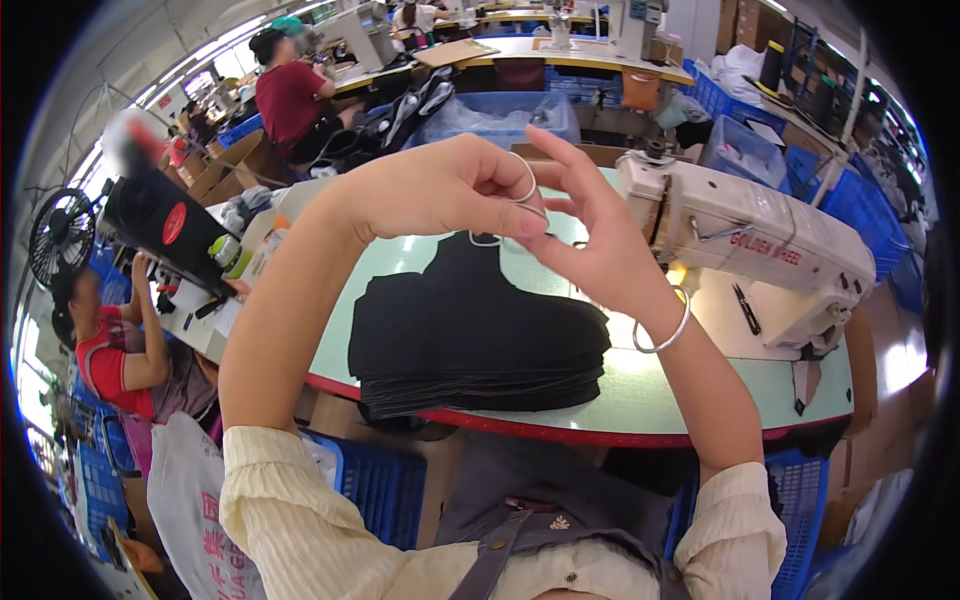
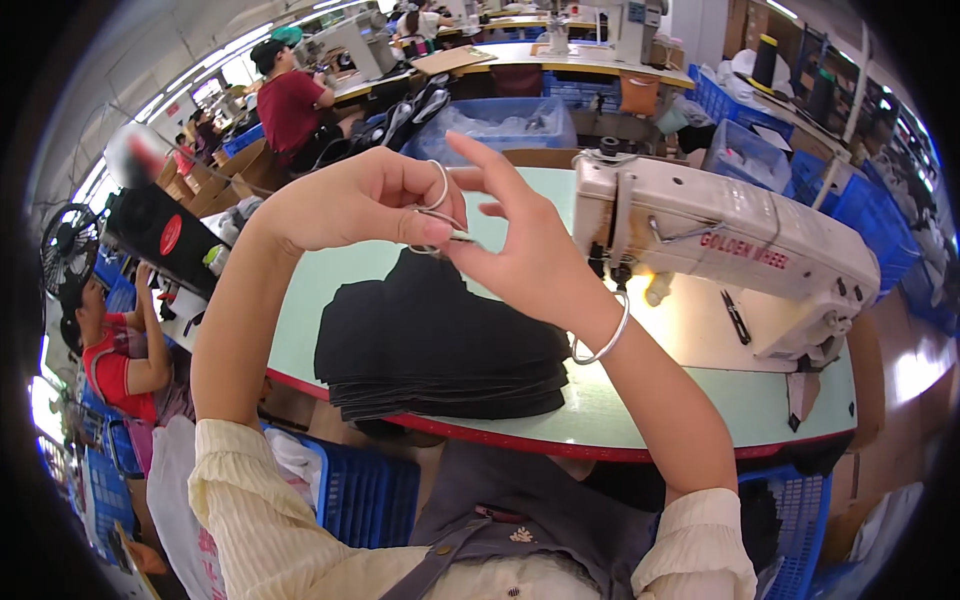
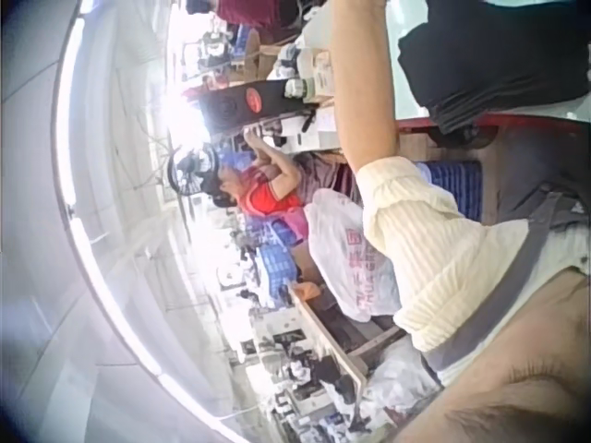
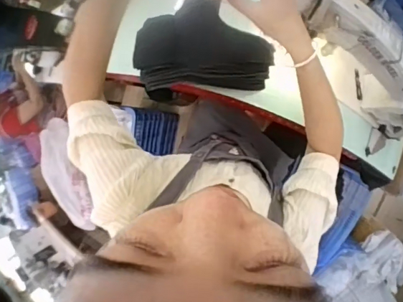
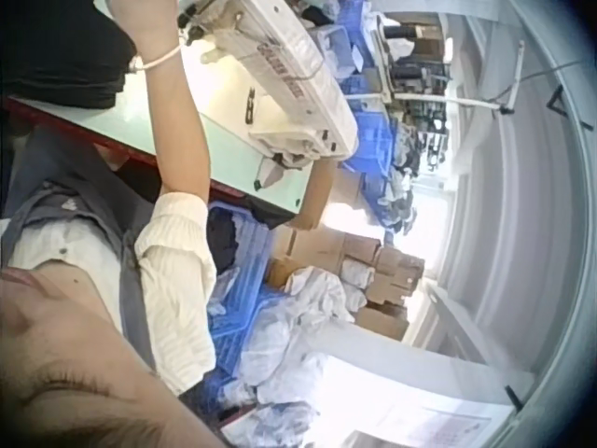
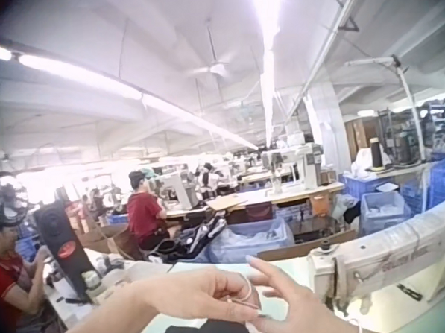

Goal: The person takes a bag of fabric pieces from a crate, unpacks the bundle, and removes the rubber band. The person then arranges the fabric pieces by hand and feeds them into a sewing machine to sew them.

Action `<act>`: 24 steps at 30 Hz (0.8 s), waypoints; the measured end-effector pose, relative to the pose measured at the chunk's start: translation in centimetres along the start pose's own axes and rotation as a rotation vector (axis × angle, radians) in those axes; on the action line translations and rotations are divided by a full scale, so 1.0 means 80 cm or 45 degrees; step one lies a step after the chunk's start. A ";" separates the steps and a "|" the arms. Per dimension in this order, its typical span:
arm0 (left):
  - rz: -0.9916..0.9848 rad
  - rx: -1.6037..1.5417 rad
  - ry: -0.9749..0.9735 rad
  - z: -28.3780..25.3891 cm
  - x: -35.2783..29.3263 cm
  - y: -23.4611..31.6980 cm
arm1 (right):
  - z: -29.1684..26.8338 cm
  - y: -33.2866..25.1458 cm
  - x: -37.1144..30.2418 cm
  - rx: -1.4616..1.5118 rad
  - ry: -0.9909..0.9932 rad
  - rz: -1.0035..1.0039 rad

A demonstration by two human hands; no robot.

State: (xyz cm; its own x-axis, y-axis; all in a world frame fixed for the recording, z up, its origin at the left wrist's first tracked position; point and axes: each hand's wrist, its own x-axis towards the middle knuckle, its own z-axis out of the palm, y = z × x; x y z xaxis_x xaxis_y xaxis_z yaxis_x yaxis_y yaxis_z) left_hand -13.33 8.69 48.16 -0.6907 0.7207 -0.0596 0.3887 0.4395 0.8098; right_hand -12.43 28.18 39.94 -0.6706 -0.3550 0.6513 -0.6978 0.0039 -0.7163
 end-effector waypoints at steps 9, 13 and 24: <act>0.114 -0.570 0.057 0.024 0.032 0.021 | -0.066 0.007 -0.017 0.670 -0.101 0.488; 0.166 -0.724 0.040 0.024 0.042 0.013 | -0.081 -0.015 -0.020 1.173 -0.020 0.374; 0.162 -0.560 -0.207 0.029 0.116 0.048 | -0.154 -0.061 0.042 -0.014 -0.191 0.320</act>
State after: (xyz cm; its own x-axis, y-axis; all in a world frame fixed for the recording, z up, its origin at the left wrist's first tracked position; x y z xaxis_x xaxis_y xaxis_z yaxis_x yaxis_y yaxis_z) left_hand -16.82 18.35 49.36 -0.5363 0.8440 -0.0063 0.1451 0.0996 0.9844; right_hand -14.38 38.49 48.71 -0.7785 -0.4761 0.4091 -0.5179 0.1189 -0.8472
